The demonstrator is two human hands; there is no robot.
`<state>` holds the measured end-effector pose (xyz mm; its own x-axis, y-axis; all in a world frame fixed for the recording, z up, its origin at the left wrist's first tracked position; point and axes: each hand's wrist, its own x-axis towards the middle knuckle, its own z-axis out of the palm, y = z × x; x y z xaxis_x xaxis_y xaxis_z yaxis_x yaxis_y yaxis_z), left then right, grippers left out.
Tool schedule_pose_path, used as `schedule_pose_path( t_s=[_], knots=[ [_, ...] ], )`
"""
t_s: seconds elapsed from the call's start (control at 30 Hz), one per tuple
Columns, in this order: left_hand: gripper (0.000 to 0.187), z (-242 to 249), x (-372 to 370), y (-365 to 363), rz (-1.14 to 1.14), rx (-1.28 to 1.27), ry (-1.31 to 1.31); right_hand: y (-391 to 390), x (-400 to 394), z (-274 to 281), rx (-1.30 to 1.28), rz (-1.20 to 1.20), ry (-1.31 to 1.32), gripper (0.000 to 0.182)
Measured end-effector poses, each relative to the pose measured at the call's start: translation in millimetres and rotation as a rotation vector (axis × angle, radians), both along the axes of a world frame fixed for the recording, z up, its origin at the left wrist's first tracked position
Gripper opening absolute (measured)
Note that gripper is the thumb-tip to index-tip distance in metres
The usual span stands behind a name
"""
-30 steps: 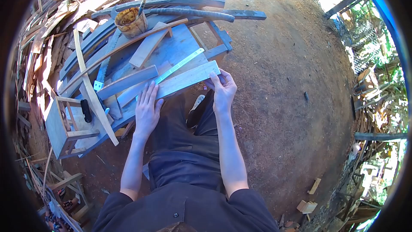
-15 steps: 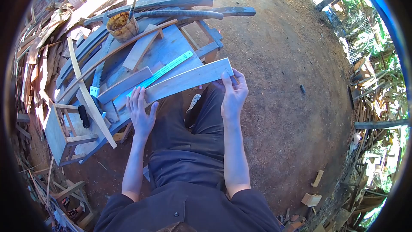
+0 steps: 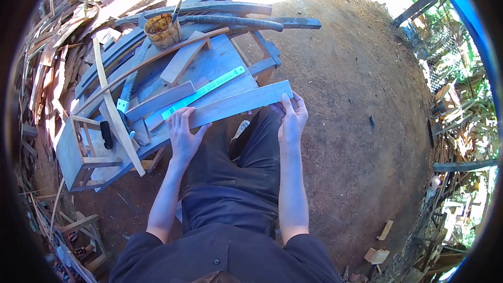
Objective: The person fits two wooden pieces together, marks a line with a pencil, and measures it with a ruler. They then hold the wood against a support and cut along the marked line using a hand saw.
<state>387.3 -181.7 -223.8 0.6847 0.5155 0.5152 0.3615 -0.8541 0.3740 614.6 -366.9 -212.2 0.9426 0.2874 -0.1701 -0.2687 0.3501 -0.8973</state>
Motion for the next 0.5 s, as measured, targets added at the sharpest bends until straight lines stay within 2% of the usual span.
schedule_pose_path(
  t_s=[0.07,0.23,0.3,0.33,0.37,0.43,0.5],
  knots=[
    [0.068,-8,9,1,-0.034,-0.104,0.061,8,18,-11,-0.020,0.020,0.021,0.028],
    [0.062,-34,33,3,0.004,-0.125,0.078,33,72,-57,-0.079,0.114,0.050,0.030],
    [0.062,-39,38,2,0.035,-0.106,0.089,42,91,-75,-0.231,0.202,0.124,0.033],
    [0.062,-41,39,0,0.050,-0.085,0.077,45,98,-75,-0.392,0.219,0.153,0.036],
    [0.062,-43,39,-1,0.064,-0.064,0.066,54,104,-77,-0.389,0.227,0.144,0.036],
    [0.062,-45,39,-3,0.079,-0.072,0.076,77,118,-83,-0.888,-0.092,-0.435,0.038],
    [0.062,-43,40,-5,0.077,-0.014,0.074,103,127,-52,-0.885,-0.111,-0.474,0.039]
  ],
)
